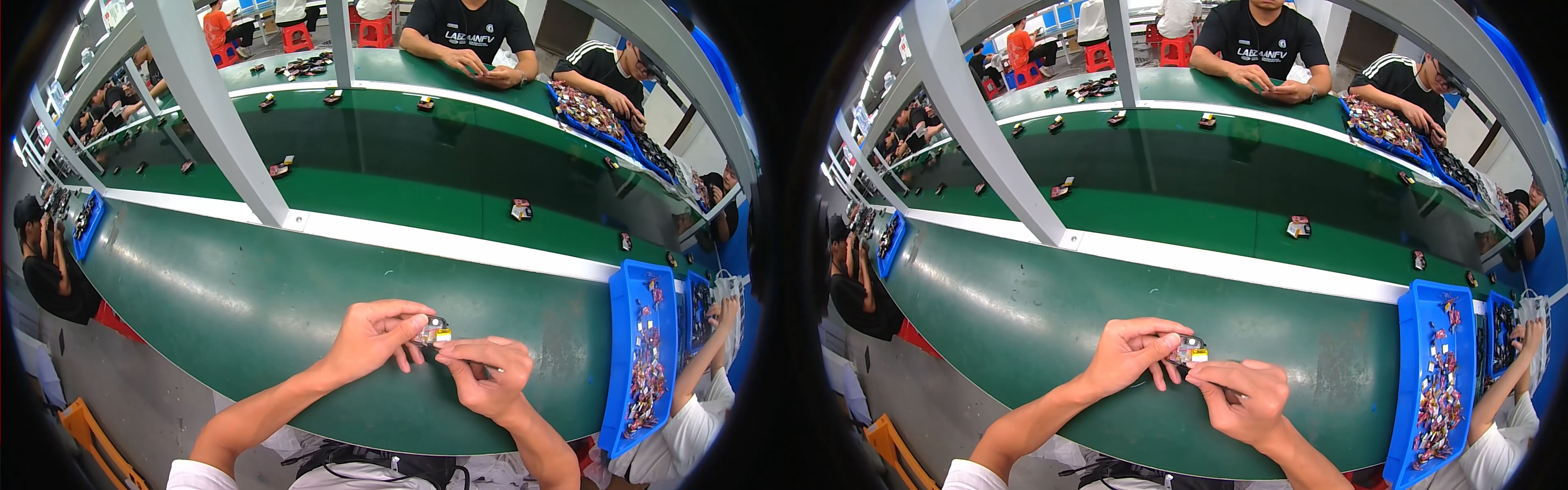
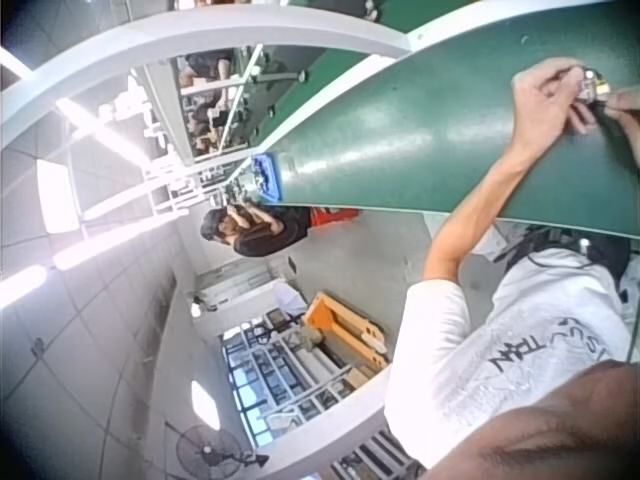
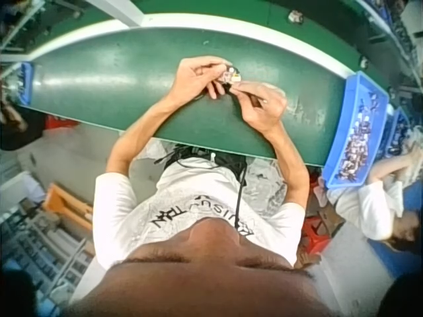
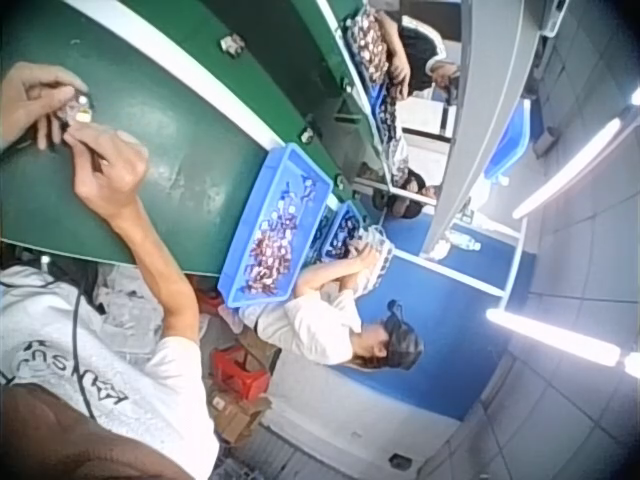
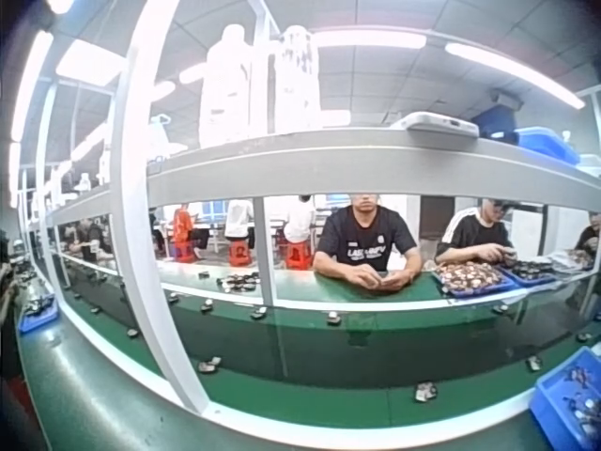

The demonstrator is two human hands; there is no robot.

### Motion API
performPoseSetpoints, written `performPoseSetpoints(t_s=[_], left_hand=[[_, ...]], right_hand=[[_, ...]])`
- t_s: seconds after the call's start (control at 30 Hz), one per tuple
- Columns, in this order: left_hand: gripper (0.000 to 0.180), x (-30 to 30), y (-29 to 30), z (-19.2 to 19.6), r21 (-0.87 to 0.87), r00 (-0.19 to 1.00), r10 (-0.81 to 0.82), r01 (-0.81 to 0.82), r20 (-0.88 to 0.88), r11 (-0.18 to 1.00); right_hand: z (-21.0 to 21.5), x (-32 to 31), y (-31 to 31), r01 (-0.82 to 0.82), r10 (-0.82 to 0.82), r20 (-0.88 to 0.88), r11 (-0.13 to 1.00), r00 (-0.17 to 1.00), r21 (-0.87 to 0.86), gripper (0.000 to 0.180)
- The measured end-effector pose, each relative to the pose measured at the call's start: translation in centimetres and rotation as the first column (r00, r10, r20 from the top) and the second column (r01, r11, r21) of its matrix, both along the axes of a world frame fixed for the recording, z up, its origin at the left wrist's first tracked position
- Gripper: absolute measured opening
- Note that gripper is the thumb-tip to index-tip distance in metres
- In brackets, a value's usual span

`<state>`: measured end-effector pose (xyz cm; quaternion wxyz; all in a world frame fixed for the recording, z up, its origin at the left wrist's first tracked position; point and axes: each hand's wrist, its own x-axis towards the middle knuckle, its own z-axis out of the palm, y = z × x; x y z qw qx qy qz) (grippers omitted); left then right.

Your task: The recorder is assembling small electronic components on a production line using tweezers.

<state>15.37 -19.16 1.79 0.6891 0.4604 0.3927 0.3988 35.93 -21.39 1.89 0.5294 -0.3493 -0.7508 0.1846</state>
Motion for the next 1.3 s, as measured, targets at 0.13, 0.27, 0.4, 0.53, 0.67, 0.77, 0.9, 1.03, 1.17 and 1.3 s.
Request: performPoseSetpoints(t_s=[0.13, 0.27, 0.4, 0.53, 0.67, 0.77, 0.9, 1.03, 1.17, 1.3], left_hand=[[0.030, 0.1, -0.1, -0.1, 0.066, 0.998, -0.003, 0.007, -0.056, 0.998], [0.029, 0.6, -0.4, -0.2, 0.134, 0.989, 0.068, -0.050, -0.135, 0.990], [0.025, 0.8, -0.4, -0.6, 0.177, 0.980, 0.092, -0.061, -0.175, 0.982], [0.022, 0.8, -0.3, -0.7, 0.118, 0.981, 0.086, -0.065, -0.174, 0.991], [0.020, 0.8, -0.1, -0.9, 0.097, 0.983, 0.073, -0.057, -0.171, 0.994], [0.017, 0.7, 0.4, -1.2, 0.070, 0.982, 0.088, -0.077, -0.165, 0.995], [0.018, 0.5, 5.3, -1.8, 0.162, 0.939, 0.242, -0.206, -0.246, 0.965], [0.019, -2.0, 14.6, -1.5, 0.420, 0.779, 0.522, -0.369, -0.347, 0.829], [0.025, -4.1, 19.4, -1.0, 0.670, 0.380, 0.682, -0.187, -0.625, 0.718], [0.022, -1.8, 20.2, -0.7, 0.856, 0.065, 0.854, 0.011, -0.517, 0.517]], right_hand=[[0.0, -0.1, -0.1, 0.023, -0.029, 0.067, 0.996, 0.997, 0.089, 0.016], [-0.6, 0.0, -0.4, 0.017, -0.046, 0.166, 0.985, 0.985, 0.174, 0.021], [-1.4, -0.2, -0.4, 0.021, -0.061, 0.176, 0.975, 0.982, 0.223, 0.032], [-1.4, -0.3, -0.4, 0.011, -0.052, 0.190, 0.977, 0.980, 0.212, 0.031], [-1.2, -0.4, -0.3, -0.004, -0.032, 0.212, 0.985, 0.977, 0.171, 0.021], [-0.8, -0.5, -0.1, 0.036, -0.058, 0.151, 0.989, 0.987, 0.145, 0.020], [-0.4, 0.4, 0.8, 0.181, -0.180, -0.020, 0.978, 0.983, 0.102, 0.017], [-0.7, 0.4, 1.4, 0.178, -0.170, -0.067, 0.976, 0.983, 0.127, 0.019], [-0.9, 0.3, 1.3, 0.171, -0.175, 0.026, 0.977, 0.984, 0.129, 0.015], [-1.1, 0.6, 1.1, 0.171, -0.178, 0.045, 0.976, 0.983, 0.134, 0.014]])
